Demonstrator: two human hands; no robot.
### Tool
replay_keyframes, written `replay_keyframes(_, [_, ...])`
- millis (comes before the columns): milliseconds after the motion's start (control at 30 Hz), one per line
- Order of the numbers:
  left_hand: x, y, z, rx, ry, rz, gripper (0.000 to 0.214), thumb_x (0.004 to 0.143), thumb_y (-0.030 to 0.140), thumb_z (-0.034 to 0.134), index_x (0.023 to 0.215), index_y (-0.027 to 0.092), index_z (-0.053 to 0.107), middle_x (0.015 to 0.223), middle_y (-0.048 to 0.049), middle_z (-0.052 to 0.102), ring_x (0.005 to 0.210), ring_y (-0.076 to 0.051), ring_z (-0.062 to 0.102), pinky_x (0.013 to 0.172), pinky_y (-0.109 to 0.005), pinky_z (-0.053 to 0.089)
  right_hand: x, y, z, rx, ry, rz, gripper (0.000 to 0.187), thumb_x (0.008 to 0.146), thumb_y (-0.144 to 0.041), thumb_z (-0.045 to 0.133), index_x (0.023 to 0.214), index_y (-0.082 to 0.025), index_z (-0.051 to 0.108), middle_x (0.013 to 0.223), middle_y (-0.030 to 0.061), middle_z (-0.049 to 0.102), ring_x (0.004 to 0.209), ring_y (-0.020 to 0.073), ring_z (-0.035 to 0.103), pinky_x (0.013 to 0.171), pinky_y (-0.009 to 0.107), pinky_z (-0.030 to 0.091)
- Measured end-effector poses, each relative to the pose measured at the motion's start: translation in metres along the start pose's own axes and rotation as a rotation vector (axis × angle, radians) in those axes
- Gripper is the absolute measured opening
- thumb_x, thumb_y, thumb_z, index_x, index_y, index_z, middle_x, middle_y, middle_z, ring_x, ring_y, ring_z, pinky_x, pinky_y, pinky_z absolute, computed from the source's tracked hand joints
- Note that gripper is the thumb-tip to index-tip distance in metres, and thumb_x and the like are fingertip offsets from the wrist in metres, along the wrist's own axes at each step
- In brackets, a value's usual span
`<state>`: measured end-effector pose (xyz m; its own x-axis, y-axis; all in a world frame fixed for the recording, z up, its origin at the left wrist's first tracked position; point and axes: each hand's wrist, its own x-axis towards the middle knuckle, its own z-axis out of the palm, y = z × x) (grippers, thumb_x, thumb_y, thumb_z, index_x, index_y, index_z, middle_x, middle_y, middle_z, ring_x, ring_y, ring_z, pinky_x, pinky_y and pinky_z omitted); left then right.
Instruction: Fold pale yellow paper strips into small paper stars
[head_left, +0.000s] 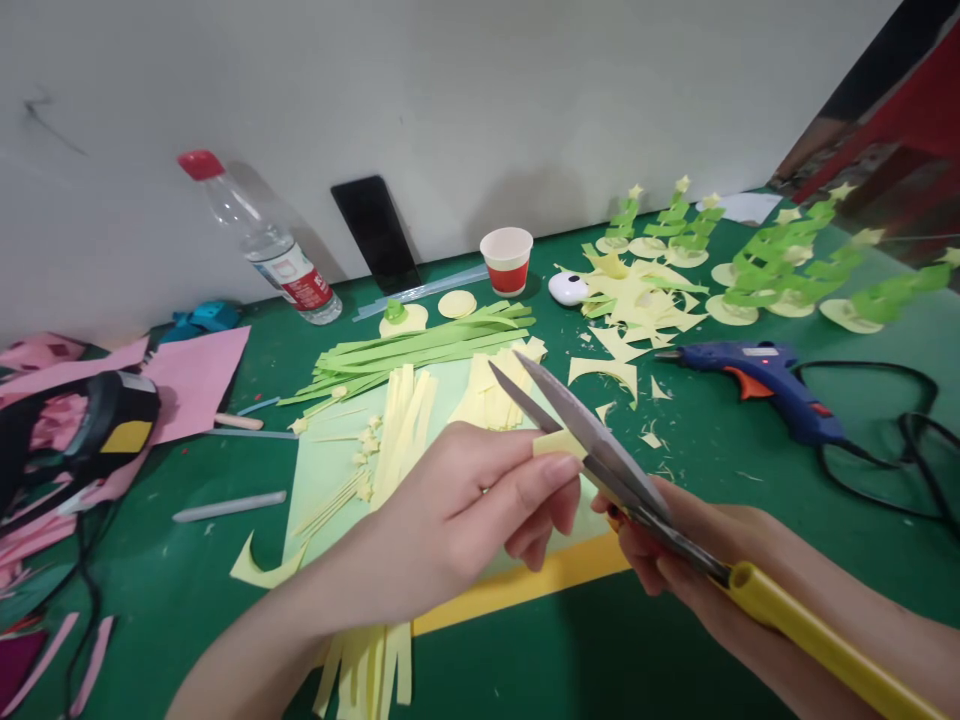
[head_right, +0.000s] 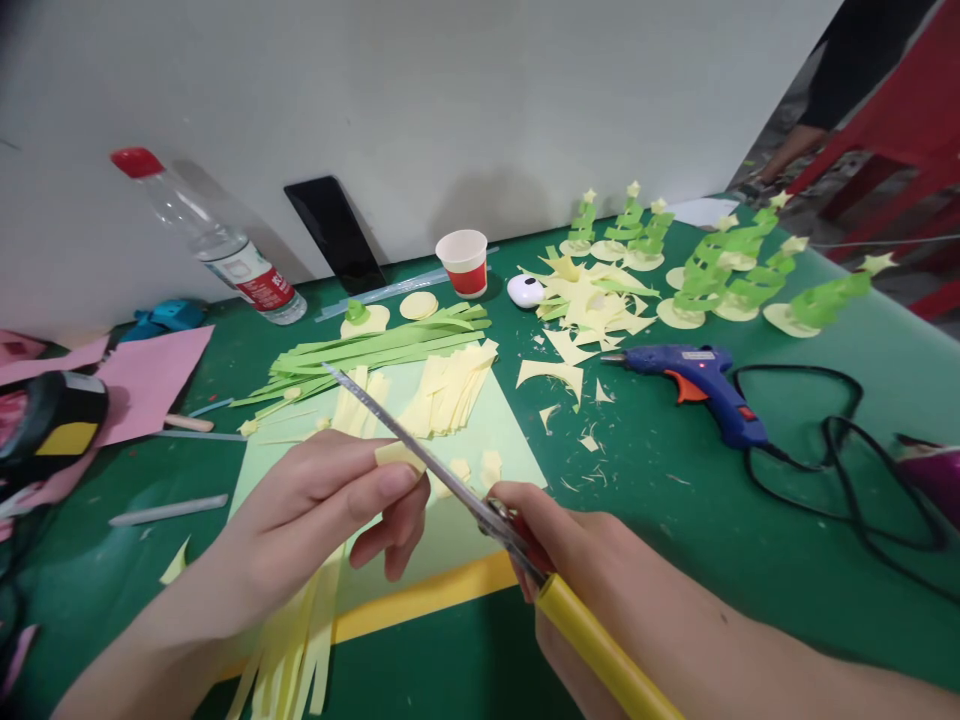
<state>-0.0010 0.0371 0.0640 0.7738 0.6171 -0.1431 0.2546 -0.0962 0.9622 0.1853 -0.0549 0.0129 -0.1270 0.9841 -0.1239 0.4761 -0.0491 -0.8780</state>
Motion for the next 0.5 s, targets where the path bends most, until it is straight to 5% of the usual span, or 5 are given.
replay_keyframes(133, [0.001,0.000,0.000,-0.019,0.001,-0.008,0.036,0.094,0.027,0.038,0.063,0.017,0.052,0.052,0.0048,0.048,0.048,-0.005,0.047,0.048,-0.012,0.039,-0.002,-0.001,0.000,-0.001,0.020,-0.032,0.030,0.074,-0.010,0.043,0.091,-0.027,0.060,0.056,-0.0008,0.059,0.048,0.0182,0.057,0.043,0.025,0.045])
replay_keyframes(367, [0.005,0.002,0.002,-0.028,-0.004,0.011,0.035,0.093,0.023,0.037,0.061,0.017,0.049,0.053,0.0040,0.047,0.050,-0.007,0.045,0.053,-0.016,0.043,0.002,-0.002,0.004,0.029,-0.001,0.009,0.015,0.087,-0.033,0.046,0.085,-0.024,0.057,0.047,-0.0040,0.048,0.035,0.0126,0.042,0.035,0.023,0.034])
replay_keyframes(500, [0.005,0.003,0.002,-0.003,0.002,0.034,0.034,0.094,0.025,0.035,0.063,0.018,0.047,0.055,0.0036,0.045,0.051,-0.009,0.045,0.054,-0.018,0.044,0.020,-0.001,-0.009,-0.135,0.171,0.022,0.021,0.089,-0.040,0.040,0.083,-0.023,0.051,0.050,-0.0019,0.050,0.039,0.0146,0.047,0.038,0.024,0.033])
